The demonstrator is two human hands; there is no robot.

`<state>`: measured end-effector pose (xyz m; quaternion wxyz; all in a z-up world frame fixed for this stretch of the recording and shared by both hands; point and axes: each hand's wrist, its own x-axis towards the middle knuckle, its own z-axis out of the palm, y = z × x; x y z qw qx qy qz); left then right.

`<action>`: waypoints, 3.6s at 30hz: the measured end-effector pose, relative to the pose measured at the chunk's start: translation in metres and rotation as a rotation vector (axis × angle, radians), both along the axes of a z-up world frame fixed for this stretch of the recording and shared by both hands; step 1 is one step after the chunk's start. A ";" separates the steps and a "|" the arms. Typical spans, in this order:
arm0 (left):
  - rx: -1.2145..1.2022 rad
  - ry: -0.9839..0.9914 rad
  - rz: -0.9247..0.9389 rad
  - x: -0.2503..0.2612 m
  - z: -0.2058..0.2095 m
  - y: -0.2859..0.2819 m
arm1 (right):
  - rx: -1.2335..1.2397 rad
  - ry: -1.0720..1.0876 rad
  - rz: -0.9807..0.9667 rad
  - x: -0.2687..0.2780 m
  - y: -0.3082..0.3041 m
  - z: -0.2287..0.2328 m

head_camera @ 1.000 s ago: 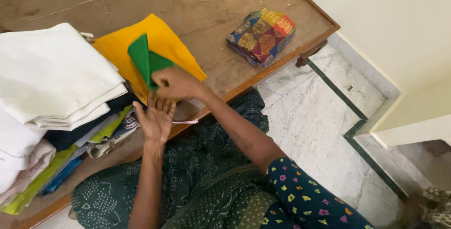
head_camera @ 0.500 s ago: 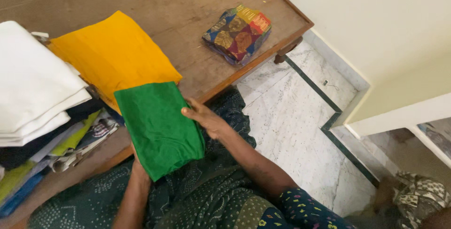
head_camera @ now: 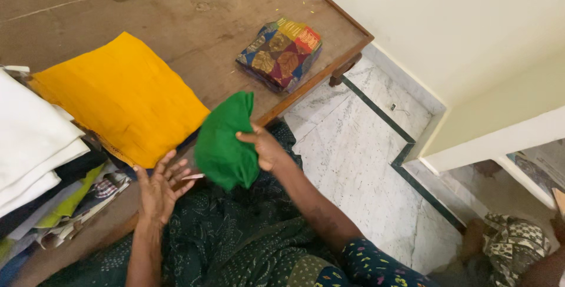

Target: The person sorts various items of clothing and fabrics into separate piles on a large wooden surface by hand, handling a green cloth, a purple patterned fabric, several colored sarees, and various shirts and pieces of laundry one at a time.

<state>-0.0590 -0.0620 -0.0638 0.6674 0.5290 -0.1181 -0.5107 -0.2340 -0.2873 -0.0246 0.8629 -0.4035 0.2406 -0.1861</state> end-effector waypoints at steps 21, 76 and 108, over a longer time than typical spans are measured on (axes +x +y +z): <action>0.094 -0.029 0.183 0.013 -0.030 -0.014 | -1.443 0.502 -0.884 0.013 -0.275 -0.095; -0.140 0.169 0.756 0.036 -0.036 0.002 | -0.523 0.232 -0.014 0.146 -0.044 -0.060; -0.882 0.313 0.487 0.025 0.026 0.027 | 0.409 -0.340 0.141 0.185 -0.006 -0.021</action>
